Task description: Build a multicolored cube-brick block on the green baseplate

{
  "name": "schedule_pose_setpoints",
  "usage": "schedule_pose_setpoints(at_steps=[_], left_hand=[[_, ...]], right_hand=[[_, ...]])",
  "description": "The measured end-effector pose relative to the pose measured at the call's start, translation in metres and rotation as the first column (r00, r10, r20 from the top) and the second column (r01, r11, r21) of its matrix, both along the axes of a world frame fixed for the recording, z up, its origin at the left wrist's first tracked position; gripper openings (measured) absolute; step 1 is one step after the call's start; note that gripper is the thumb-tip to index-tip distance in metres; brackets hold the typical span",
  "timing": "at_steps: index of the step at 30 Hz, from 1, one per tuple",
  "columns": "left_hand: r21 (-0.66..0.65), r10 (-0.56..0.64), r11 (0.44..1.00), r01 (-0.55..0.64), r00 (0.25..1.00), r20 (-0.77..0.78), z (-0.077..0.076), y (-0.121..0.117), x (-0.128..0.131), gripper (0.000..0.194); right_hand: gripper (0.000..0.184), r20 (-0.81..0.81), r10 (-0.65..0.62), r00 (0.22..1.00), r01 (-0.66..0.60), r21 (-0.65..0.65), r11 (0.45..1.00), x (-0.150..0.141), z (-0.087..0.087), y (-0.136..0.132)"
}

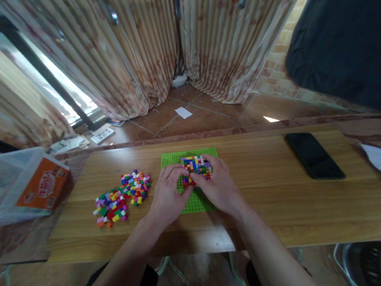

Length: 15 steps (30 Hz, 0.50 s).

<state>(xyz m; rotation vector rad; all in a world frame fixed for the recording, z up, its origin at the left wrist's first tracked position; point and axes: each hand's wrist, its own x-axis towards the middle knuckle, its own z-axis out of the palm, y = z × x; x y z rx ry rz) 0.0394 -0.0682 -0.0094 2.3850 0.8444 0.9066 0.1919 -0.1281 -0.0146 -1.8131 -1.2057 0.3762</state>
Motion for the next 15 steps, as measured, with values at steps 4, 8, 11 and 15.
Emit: schedule_pose_setpoints(at_steps=[4,8,11,15], left_hand=[[-0.024,0.006,1.000,-0.007,1.000,-0.004,-0.0002,-0.0004,0.0001,0.021],[-0.039,0.004,0.999,-0.004,1.000,0.003,-0.0003,-0.0002,0.0007,0.021],[-0.044,-0.002,0.999,0.002,1.000,0.003,-0.0011,0.0002,0.0011,0.023],[-0.067,0.005,0.998,-0.005,1.000,0.004,-0.0030,0.0002,0.0014,0.025]], right_hand=[[0.062,-0.004,0.006,1.000,-0.006,-0.020,1.000,0.0013,-0.0048,-0.0010],[0.063,-0.006,0.030,1.000,-0.030,-0.030,0.999,0.0025,-0.0058,-0.0015],[0.065,-0.007,0.040,0.999,-0.041,-0.058,0.997,0.0019,-0.0043,-0.0005],[0.068,0.006,0.021,1.000,-0.021,-0.074,0.997,-0.0005,-0.0037,0.0014]])
